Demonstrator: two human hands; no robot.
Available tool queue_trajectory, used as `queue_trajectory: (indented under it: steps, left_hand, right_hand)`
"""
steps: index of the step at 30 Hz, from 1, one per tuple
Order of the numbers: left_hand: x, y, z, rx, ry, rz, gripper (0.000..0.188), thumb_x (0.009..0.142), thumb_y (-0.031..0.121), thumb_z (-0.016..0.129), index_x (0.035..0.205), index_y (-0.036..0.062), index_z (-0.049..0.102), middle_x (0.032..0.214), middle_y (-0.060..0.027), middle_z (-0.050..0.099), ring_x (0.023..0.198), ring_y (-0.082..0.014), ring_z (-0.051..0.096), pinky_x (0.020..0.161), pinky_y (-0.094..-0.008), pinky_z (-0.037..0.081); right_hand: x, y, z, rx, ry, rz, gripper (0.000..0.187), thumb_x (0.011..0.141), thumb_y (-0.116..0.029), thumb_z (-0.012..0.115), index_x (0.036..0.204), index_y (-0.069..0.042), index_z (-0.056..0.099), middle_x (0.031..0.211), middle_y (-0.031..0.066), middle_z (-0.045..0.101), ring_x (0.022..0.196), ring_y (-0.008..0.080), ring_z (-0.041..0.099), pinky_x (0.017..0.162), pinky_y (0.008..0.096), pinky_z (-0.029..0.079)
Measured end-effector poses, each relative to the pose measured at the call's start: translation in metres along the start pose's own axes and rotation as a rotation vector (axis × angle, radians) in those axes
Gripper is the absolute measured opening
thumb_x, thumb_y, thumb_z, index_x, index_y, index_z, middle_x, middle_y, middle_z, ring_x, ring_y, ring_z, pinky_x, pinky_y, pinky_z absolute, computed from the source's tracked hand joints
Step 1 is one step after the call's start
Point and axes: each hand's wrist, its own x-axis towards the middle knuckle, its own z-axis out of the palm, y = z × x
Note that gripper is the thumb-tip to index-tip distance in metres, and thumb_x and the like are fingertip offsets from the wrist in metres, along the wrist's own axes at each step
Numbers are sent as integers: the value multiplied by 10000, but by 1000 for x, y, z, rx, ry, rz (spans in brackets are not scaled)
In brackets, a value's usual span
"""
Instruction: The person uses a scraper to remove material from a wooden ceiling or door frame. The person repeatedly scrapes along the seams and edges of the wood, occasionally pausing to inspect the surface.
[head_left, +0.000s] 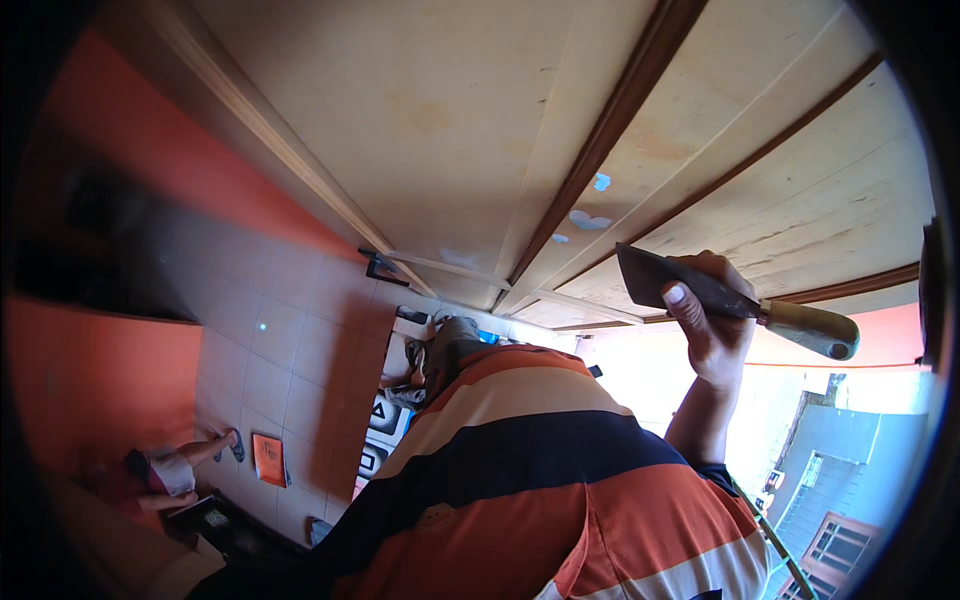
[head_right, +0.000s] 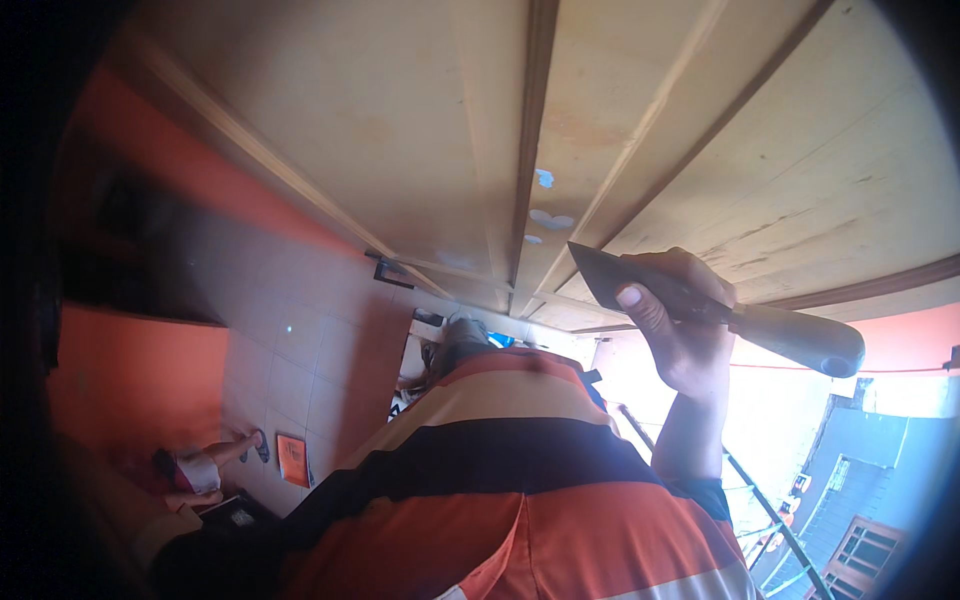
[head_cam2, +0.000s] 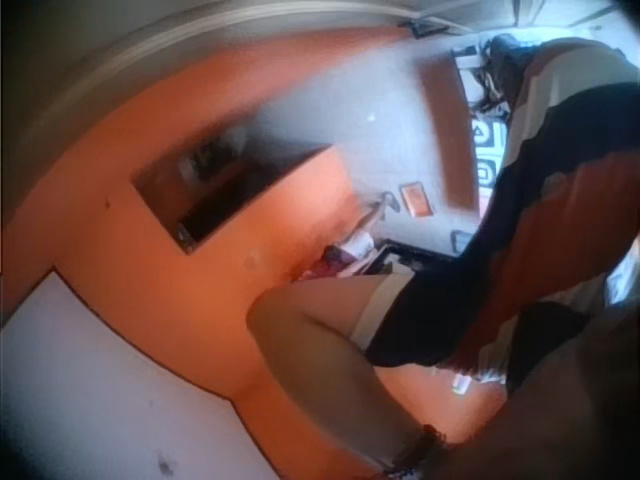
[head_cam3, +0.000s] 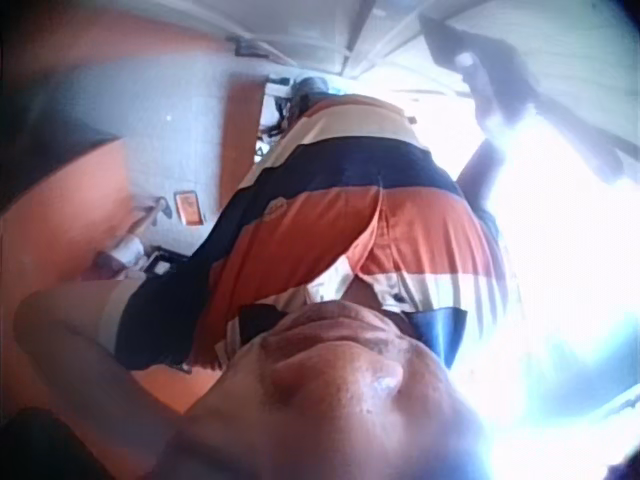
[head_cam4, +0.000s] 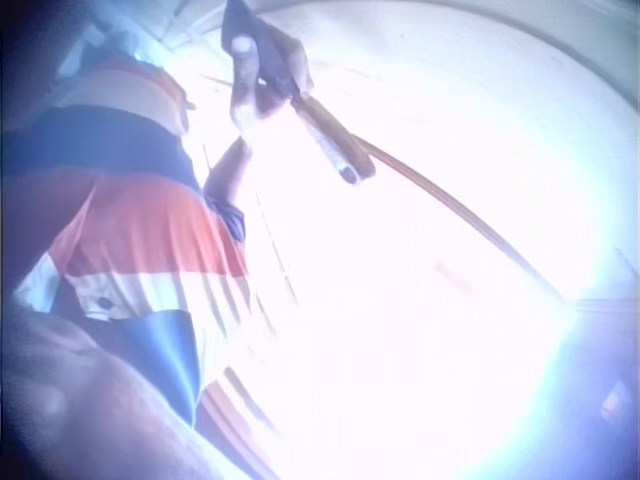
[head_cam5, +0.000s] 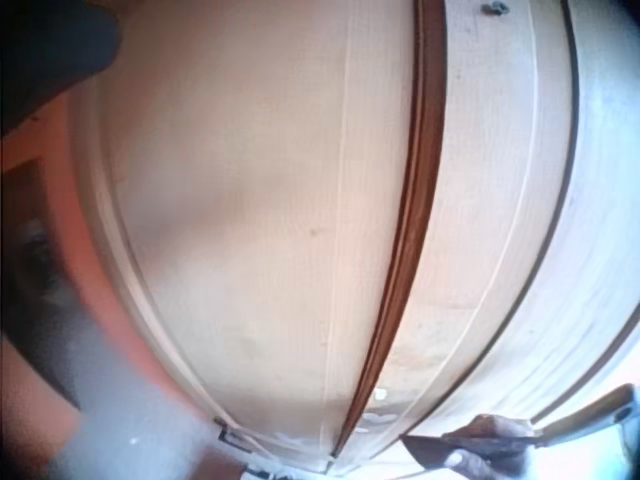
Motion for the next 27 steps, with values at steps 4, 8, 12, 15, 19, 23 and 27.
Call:
queue_trajectory:
  steps: [4, 8, 12, 15, 19, 23, 27]
  left_hand:
    - [0, -2, 3, -2, 5, -3, 259, 749, 68, 727, 961, -10, 600, 943, -158, 581, 861, -266, 579, 747, -347, 463]
    - [1, -3, 7, -9, 4, -6, 264, 748, 71, 728, 963, -12, 599, 954, -164, 580, 872, -270, 577, 755, -349, 464]
    - [-8, -4, 4, -12, 25, -13, 270, 747, 75, 728, 964, -15, 597, 966, -171, 578, 883, -274, 576, 763, -350, 465]
    - [-7, -4, 3, -24, 52, -5, 274, 746, 77, 729, 965, -17, 596, 974, -176, 577, 892, -277, 574, 769, -352, 465]
    - [-1, 4, 3, -37, 120, 36, 279, 745, 81, 730, 967, -19, 594, 986, -182, 575, 903, -282, 573, 776, -353, 466]
    - [1, 38, -3, -107, 366, 158, 284, 744, 84, 731, 969, -22, 593, 997, -189, 573, 914, -286, 571, 784, -355, 466]
    - [8, 104, 22, -425, 582, 286, 290, 743, 88, 731, 970, -24, 591, 1009, -195, 572, 925, -290, 570, 792, -356, 467]
  right_hand:
    - [2, 5, 1, 53, 64, 20, 289, 856, -222, 729, 966, 38, 666, 821, 126, 689, 760, 186, 647, 689, 293, 497]
    - [10, 8, 6, 119, 64, -63, 228, 856, -160, 720, 961, 34, 663, 817, 116, 673, 745, 191, 640, 675, 297, 489]
    - [27, 7, 8, 67, 23, -244, 185, 848, -114, 718, 958, 24, 659, 792, 101, 652, 713, 195, 630, 626, 302, 479]
    - [36, -5, 9, -17, 23, -309, 188, 850, -119, 719, 967, 16, 660, 788, 93, 647, 699, 191, 622, 613, 298, 474]
    - [42, -4, 13, -62, 38, -341, 193, 853, -114, 717, 994, 8, 664, 819, 103, 656, 726, 199, 642, 626, 288, 491]
    - [41, -3, 16, -120, 40, -359, 204, 836, -100, 725, 1002, 4, 666, 855, 123, 668, 744, 216, 668, 644, 292, 524]
    - [42, -5, 19, -214, 69, -478, 203, 825, -78, 721, 1011, -11, 675, 852, 118, 676, 734, 215, 667, 630, 311, 528]
